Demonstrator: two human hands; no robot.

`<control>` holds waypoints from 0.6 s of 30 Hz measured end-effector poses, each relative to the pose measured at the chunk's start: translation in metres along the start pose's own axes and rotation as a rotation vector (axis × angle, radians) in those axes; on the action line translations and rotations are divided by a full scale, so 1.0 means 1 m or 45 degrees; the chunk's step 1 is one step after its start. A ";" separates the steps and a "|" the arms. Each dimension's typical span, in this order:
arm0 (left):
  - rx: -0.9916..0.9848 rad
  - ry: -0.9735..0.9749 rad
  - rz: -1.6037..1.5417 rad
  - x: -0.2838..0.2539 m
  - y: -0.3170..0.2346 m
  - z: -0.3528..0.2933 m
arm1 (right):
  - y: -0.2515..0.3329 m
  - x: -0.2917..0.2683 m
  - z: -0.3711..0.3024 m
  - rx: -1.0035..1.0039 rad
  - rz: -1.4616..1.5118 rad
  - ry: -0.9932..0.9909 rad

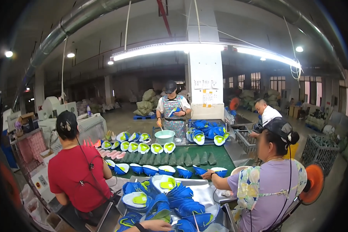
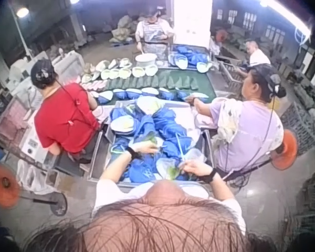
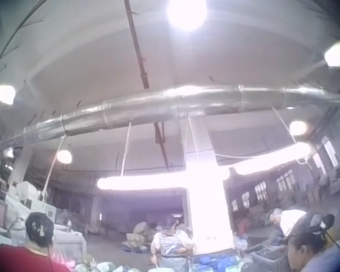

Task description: Preparing blue shoe uppers by inserting white reinforcement components into the heel/collar area in a factory environment.

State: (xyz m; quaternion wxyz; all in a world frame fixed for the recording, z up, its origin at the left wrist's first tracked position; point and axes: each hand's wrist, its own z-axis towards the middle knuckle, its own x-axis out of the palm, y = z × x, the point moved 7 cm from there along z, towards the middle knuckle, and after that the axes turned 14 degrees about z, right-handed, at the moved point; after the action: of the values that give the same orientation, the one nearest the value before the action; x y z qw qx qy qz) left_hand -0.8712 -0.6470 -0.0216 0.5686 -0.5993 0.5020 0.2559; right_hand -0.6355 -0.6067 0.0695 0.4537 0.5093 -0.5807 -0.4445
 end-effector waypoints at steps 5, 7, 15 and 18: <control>0.513 -0.486 0.062 -0.038 -0.152 0.011 | 0.083 0.034 -0.084 -0.458 0.204 0.283; 0.677 -0.606 0.010 -0.049 -0.229 0.017 | 0.108 0.034 -0.111 -0.720 0.166 0.435; 0.735 0.268 -0.306 0.044 -0.320 0.056 | 0.090 -0.037 -0.216 -1.401 0.559 0.021; 0.514 0.156 -1.343 -0.005 -0.328 0.029 | 0.019 -0.104 -0.234 -0.967 0.242 -0.888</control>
State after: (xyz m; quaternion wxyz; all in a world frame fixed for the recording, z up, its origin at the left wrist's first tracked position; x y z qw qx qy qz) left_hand -0.5729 -0.6679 0.1160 0.6924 -0.6622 0.2057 -0.1993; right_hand -0.4028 -0.5144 0.1252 0.4243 0.0758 -0.5388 -0.7238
